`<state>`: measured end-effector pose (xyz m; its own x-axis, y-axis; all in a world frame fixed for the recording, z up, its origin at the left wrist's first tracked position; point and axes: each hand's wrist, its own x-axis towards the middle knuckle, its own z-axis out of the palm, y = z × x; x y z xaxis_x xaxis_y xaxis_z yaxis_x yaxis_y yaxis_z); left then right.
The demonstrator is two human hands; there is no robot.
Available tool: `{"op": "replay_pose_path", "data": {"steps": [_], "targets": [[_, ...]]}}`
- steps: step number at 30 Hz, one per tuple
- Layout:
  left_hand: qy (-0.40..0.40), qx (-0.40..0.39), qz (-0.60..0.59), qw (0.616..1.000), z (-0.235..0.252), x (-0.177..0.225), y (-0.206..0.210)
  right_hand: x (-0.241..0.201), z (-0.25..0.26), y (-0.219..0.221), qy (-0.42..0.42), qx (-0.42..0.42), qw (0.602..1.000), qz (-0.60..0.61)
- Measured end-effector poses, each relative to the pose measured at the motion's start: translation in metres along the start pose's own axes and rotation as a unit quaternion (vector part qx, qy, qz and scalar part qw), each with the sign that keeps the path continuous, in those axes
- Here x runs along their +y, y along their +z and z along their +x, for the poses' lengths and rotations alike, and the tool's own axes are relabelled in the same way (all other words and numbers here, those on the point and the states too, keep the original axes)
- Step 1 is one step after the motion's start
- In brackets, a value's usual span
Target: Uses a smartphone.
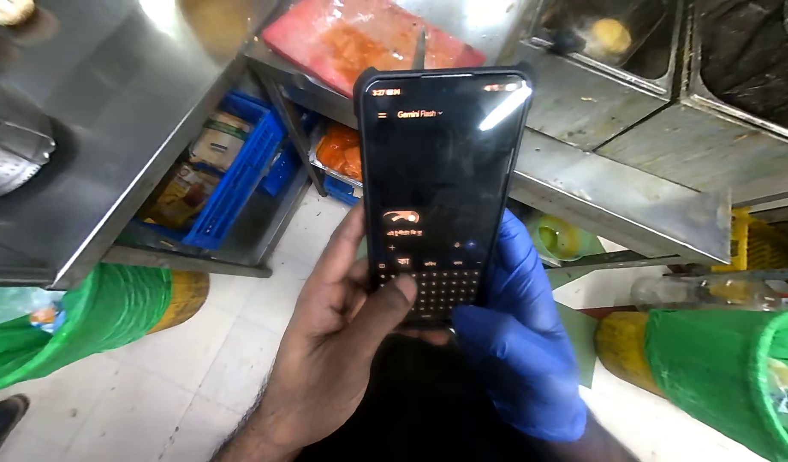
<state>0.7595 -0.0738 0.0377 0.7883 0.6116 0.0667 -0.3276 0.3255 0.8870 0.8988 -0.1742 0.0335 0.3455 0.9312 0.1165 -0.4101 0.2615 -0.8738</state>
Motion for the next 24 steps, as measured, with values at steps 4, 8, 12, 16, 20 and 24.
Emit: {"op": "replay_pose_path", "data": {"steps": [4,8,12,16,20,24], "targets": [[-0.008,-0.024,-0.013,1.000,-0.003,0.000,-0.003,-0.002,-0.001,-0.003,0.007,-0.004,1.000,-0.003],[-0.015,-0.030,-0.021,0.999,-0.006,0.000,-0.004,-0.002,-0.002,-0.007,0.007,-0.015,1.000,0.003],[-0.020,-0.033,-0.017,0.999,-0.006,0.000,-0.004,-0.003,-0.002,-0.009,0.007,-0.022,1.000,0.008],[-0.020,-0.037,-0.019,0.999,-0.006,0.000,-0.003,-0.004,-0.003,-0.010,0.003,-0.018,1.000,0.012],[-0.020,-0.038,-0.015,0.999,-0.006,0.000,-0.002,-0.005,-0.004,-0.012,-0.002,-0.019,1.000,0.006],[-0.022,-0.037,-0.012,0.999,-0.006,-0.002,-0.001,-0.007,-0.005,-0.014,-0.002,-0.009,1.000,-0.006]]}}
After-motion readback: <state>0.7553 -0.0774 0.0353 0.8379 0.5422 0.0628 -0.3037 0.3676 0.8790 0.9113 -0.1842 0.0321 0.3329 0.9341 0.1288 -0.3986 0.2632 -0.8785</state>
